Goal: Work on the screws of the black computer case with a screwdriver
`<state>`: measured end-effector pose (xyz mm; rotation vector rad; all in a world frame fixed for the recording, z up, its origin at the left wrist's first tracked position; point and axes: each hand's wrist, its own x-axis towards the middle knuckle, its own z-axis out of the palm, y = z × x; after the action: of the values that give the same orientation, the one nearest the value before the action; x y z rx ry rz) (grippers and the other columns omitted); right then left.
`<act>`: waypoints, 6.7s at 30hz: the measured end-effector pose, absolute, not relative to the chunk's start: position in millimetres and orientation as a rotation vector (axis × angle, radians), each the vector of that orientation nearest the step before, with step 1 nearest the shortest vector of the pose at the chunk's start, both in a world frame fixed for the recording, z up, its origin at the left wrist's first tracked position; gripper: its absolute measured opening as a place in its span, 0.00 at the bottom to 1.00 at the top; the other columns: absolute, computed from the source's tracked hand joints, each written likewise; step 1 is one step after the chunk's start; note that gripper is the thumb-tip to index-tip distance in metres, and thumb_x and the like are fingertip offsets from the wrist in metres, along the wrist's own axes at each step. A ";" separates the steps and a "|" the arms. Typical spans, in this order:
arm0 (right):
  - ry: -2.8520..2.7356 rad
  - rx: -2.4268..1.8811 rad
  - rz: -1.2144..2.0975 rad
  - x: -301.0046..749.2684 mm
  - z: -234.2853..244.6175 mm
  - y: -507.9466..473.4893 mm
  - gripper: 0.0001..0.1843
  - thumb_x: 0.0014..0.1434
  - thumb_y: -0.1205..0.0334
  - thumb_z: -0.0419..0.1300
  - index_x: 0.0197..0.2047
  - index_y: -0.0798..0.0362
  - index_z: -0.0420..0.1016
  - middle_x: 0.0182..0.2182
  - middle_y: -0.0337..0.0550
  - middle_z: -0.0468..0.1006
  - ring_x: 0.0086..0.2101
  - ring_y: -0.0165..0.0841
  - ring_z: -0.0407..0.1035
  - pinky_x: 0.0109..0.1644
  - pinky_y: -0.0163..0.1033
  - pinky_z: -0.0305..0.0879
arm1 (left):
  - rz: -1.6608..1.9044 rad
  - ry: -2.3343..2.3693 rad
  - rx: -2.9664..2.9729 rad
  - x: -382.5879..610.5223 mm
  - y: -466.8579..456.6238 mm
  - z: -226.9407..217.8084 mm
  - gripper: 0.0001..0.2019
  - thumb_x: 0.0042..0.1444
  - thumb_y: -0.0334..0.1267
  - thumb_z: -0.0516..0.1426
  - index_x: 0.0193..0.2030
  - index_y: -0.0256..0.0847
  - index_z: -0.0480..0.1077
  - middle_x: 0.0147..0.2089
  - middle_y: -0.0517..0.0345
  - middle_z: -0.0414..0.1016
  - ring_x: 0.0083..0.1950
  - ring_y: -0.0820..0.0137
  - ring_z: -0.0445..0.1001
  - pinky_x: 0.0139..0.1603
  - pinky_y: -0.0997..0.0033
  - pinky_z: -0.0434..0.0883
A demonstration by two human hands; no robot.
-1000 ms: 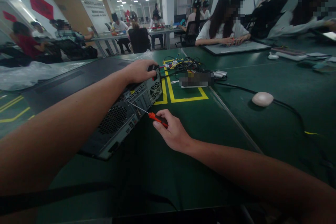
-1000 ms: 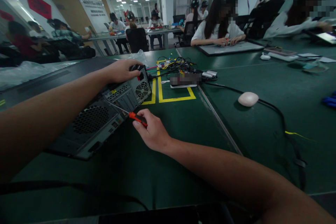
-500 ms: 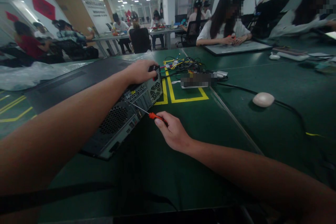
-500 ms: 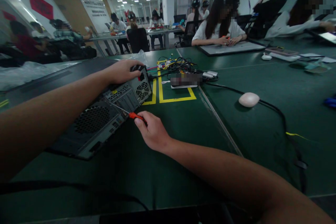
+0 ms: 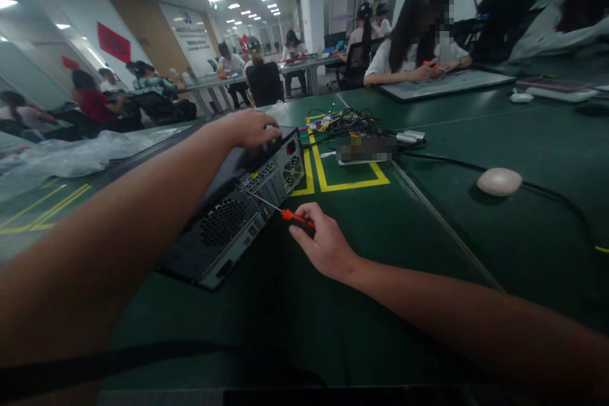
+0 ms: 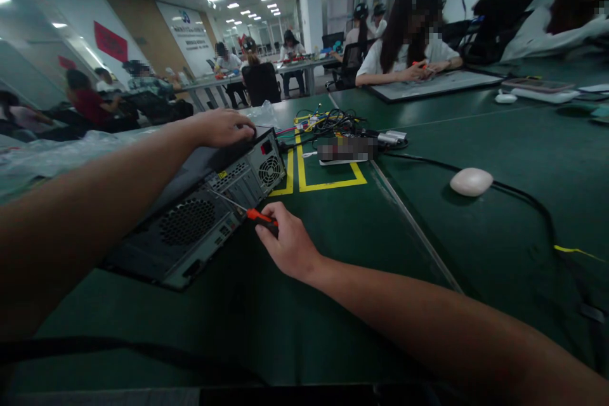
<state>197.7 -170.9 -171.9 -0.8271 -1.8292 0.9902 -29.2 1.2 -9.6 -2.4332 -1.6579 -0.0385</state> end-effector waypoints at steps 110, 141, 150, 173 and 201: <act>-1.868 -0.801 1.026 199.5 -174.6 -168.0 0.09 0.68 0.57 0.60 0.47 0.49 0.65 0.36 0.37 0.72 0.34 0.33 0.68 0.40 0.41 0.62 | -0.197 -1.905 -2.266 -29.1 -20.3 -29.9 0.26 0.67 0.45 0.50 0.64 0.39 0.77 0.55 0.47 0.81 0.56 0.55 0.76 0.62 0.54 0.70; -1.870 -0.813 0.995 199.3 -175.4 -168.3 0.09 0.68 0.56 0.60 0.48 0.49 0.67 0.37 0.38 0.74 0.33 0.34 0.68 0.40 0.41 0.64 | -0.234 -1.870 -2.280 -30.3 -19.8 -30.7 0.27 0.65 0.47 0.50 0.63 0.37 0.78 0.54 0.44 0.81 0.54 0.54 0.75 0.61 0.55 0.69; -1.873 -0.783 0.986 200.3 -174.8 -169.2 0.10 0.70 0.54 0.60 0.48 0.51 0.69 0.36 0.38 0.73 0.32 0.32 0.67 0.39 0.40 0.62 | -0.227 -1.886 -2.270 -29.5 -21.4 -30.0 0.27 0.65 0.47 0.51 0.63 0.40 0.78 0.52 0.47 0.81 0.53 0.56 0.76 0.59 0.57 0.69; -1.874 -0.855 1.013 198.0 -173.0 -168.8 0.09 0.68 0.58 0.60 0.48 0.49 0.65 0.34 0.35 0.70 0.32 0.33 0.67 0.39 0.40 0.61 | -0.185 -1.843 -2.298 -33.1 -19.4 -30.7 0.25 0.69 0.47 0.50 0.64 0.38 0.76 0.51 0.49 0.80 0.46 0.62 0.71 0.57 0.59 0.70; -1.877 -0.841 1.010 199.0 -173.3 -168.5 0.09 0.68 0.56 0.59 0.48 0.49 0.67 0.35 0.36 0.72 0.32 0.33 0.66 0.40 0.40 0.61 | -0.238 -1.868 -2.285 -33.1 -18.7 -32.5 0.25 0.67 0.47 0.50 0.63 0.40 0.77 0.53 0.48 0.81 0.50 0.58 0.75 0.59 0.56 0.71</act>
<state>199.0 -168.5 -173.3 -0.8406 -1.8767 1.0097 -33.1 -18.7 -32.5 -2.2852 -1.8677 -0.2382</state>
